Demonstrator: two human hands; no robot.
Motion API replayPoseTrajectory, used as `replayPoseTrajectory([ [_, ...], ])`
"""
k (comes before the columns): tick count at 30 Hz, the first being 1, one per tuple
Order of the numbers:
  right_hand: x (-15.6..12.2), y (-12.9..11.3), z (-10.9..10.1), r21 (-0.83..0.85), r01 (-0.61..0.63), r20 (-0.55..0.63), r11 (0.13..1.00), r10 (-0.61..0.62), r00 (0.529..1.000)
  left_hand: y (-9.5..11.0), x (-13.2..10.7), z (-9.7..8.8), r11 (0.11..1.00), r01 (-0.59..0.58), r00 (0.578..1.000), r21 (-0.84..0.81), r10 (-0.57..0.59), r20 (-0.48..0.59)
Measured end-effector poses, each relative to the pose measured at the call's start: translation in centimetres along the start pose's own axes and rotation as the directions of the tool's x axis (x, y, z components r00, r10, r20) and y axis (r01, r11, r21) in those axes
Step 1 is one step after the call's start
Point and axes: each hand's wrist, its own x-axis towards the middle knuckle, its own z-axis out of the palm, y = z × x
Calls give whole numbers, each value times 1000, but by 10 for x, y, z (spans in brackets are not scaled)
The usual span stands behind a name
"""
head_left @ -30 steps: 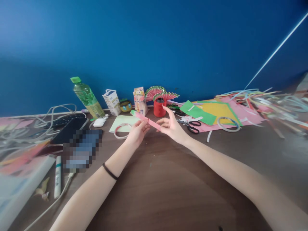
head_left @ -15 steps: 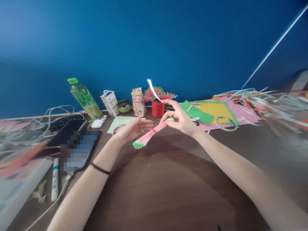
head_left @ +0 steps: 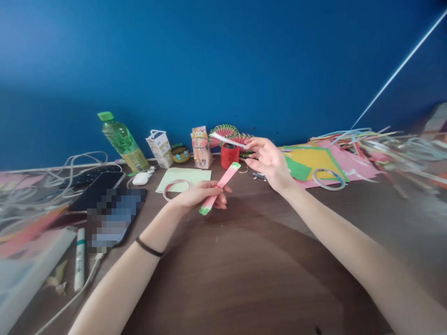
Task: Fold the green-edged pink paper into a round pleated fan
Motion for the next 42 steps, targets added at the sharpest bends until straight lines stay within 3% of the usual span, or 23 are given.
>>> replayPoseTrajectory([
  [2,2,-5,-3,41,-2,-45,999,4,999,-3,2,-1,1000,-4,1000,-24,3,-18],
  [7,3,-14,-5,134,-84,-11,987,86,996,-6,5,-1,993,-4,994,-115,-9,-107],
  [16,6,-13,-4,190,-146,-63,971,160,985,-3,8,3,956,-139,961,-257,67,-269],
  [20,5,-9,-5,182,-144,-22,973,150,988,-8,11,-1,962,-219,918,-163,147,-368],
  [23,5,-6,-6,184,-160,-17,970,166,986,-11,13,-3,974,-207,878,-91,144,-456],
  [27,5,-4,-6,209,-171,-8,963,177,984,-10,13,-1,981,-191,854,35,184,-487],
  [31,4,-3,-6,189,-172,4,967,174,985,-5,10,7,973,-106,811,205,203,-549],
  [35,2,-2,-6,120,-181,41,976,177,983,-1,8,14,962,-84,782,259,224,-582],
  [38,1,-2,-6,102,-188,74,977,181,981,-1,9,18,975,-61,797,215,177,-577],
  [42,0,-5,-5,109,-186,137,977,170,976,-1,8,21,992,-94,886,88,124,-446],
])
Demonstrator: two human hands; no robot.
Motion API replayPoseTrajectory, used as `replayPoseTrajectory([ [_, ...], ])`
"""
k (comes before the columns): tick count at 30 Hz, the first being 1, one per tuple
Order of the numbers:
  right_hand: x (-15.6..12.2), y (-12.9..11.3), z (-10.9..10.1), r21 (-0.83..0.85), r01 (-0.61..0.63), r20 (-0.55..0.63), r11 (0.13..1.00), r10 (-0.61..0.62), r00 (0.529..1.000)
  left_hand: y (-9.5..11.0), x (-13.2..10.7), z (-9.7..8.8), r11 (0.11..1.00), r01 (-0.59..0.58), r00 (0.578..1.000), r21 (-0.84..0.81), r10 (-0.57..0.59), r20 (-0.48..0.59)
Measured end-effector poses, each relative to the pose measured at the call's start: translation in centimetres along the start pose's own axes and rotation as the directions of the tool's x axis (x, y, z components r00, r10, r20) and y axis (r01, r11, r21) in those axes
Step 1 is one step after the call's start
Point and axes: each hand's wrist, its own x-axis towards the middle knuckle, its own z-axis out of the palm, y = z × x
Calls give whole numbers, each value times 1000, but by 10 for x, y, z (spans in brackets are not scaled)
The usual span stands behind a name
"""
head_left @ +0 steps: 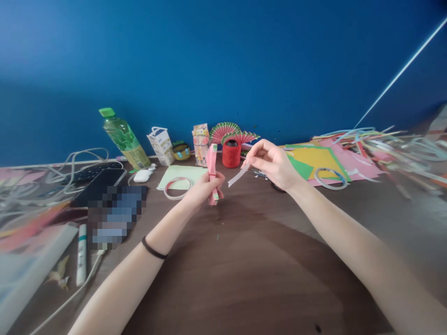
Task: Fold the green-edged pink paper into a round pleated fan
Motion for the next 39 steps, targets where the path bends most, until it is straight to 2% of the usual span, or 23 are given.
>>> replayPoseTrajectory([
  [4,-1,-2,1,66,-9,56,998,6,998,4,-4,1,987,66,992,-148,-49,114],
  [10,0,-3,0,96,-8,53,995,3,999,7,-7,2,957,145,967,-252,-83,240],
  [15,0,-3,0,93,-19,45,995,15,999,3,-1,1,932,174,964,-319,-94,250],
  [21,0,-2,-1,76,-34,43,997,31,999,2,1,-2,936,116,987,-333,-70,145],
  [26,1,-2,-1,78,-32,35,996,29,999,0,0,-4,901,154,977,-406,-77,200],
  [30,1,-3,-1,79,-33,25,996,31,999,-2,0,-4,923,137,978,-360,-69,196],
  [36,1,-4,-1,95,-36,9,995,35,999,-5,4,-11,991,29,977,-130,0,214],
  [39,1,-5,-1,118,-34,-6,992,35,999,-9,8,-14,984,81,965,-161,-37,260],
])
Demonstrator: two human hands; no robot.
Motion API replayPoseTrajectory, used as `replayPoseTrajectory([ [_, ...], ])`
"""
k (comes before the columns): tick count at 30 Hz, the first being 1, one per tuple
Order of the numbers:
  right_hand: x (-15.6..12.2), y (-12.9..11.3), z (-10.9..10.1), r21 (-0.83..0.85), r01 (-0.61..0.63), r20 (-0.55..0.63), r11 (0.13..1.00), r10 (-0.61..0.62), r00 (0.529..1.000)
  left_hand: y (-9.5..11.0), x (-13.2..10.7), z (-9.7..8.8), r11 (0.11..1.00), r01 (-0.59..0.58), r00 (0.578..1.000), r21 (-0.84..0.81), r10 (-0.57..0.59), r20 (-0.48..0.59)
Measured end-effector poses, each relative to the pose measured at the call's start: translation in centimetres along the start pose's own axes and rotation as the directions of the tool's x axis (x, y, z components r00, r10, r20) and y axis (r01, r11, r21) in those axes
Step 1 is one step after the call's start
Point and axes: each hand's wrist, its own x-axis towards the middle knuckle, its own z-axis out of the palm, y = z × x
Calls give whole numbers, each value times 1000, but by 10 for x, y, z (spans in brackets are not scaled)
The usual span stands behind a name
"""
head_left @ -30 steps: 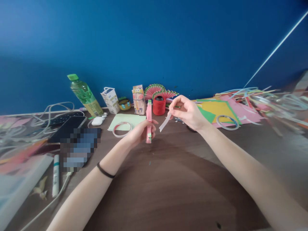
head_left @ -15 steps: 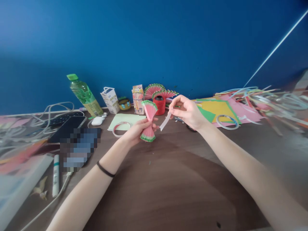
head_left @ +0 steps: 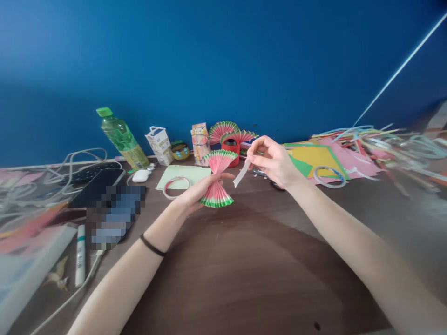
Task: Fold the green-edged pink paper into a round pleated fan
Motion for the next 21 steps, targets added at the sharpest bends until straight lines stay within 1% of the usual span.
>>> replayPoseTrajectory([
  [2,0,-1,1,15,5,-8,1000,-5,1000,-2,2,-1,998,51,997,-24,-50,52],
  [4,0,-1,2,22,14,-8,1000,-14,1000,-4,2,-1,996,87,991,-5,-86,104],
  [7,0,0,2,4,22,6,1000,-22,1000,-3,-1,2,996,80,984,48,-87,152],
  [10,0,1,2,-20,35,7,999,-35,999,0,-5,6,992,68,983,107,-85,163],
  [13,0,3,3,-43,35,-11,998,-35,999,3,-8,10,990,53,988,131,-70,136],
  [17,0,4,5,-74,19,-7,997,-19,1000,3,-7,17,997,40,999,71,-42,28],
  [21,-1,2,7,-63,15,32,998,-13,999,2,-6,26,998,62,996,12,-61,-68],
])
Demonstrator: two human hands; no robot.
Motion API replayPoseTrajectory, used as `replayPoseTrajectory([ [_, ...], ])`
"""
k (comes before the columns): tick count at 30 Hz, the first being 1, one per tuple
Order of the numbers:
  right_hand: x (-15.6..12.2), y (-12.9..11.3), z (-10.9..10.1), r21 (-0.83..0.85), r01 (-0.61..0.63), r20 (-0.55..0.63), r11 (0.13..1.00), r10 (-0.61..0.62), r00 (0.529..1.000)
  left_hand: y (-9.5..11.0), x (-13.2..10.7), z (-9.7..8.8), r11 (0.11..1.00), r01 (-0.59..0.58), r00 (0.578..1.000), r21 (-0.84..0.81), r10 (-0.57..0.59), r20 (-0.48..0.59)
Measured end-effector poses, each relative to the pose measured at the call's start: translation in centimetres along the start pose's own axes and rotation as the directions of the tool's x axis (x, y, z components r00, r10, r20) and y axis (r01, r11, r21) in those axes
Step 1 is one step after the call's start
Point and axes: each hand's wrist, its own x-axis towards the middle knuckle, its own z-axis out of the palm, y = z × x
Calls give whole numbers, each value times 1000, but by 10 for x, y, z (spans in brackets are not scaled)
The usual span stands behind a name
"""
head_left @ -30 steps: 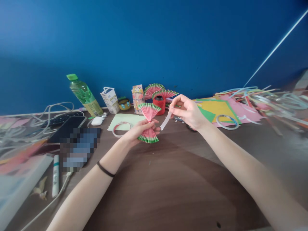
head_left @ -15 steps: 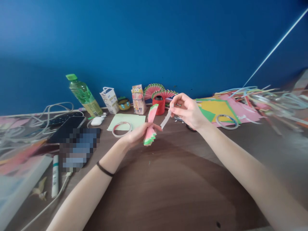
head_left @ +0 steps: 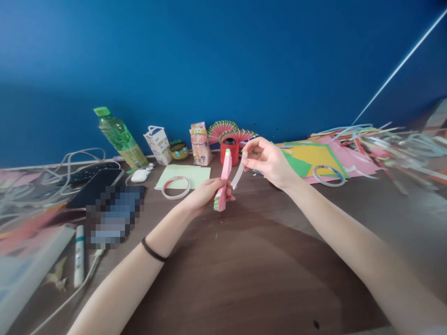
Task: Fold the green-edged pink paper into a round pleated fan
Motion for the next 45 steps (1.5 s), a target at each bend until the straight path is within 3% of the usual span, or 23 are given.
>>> replayPoseTrajectory([
  [4,-1,-2,2,-1,-20,31,1000,20,999,-1,-2,7,999,10,999,-36,-11,-32],
  [16,-3,-2,5,-70,13,3,997,-13,1000,-3,-8,19,999,-36,997,-23,37,69],
  [25,-1,2,4,-147,2,-80,989,-14,997,-9,-6,18,998,-60,992,-17,62,106],
  [35,0,2,5,-85,-63,-106,994,53,993,-8,-9,22,996,-83,991,-10,84,103],
  [45,0,7,4,-121,-27,-86,992,17,996,-5,-12,25,997,-82,991,8,80,106],
])
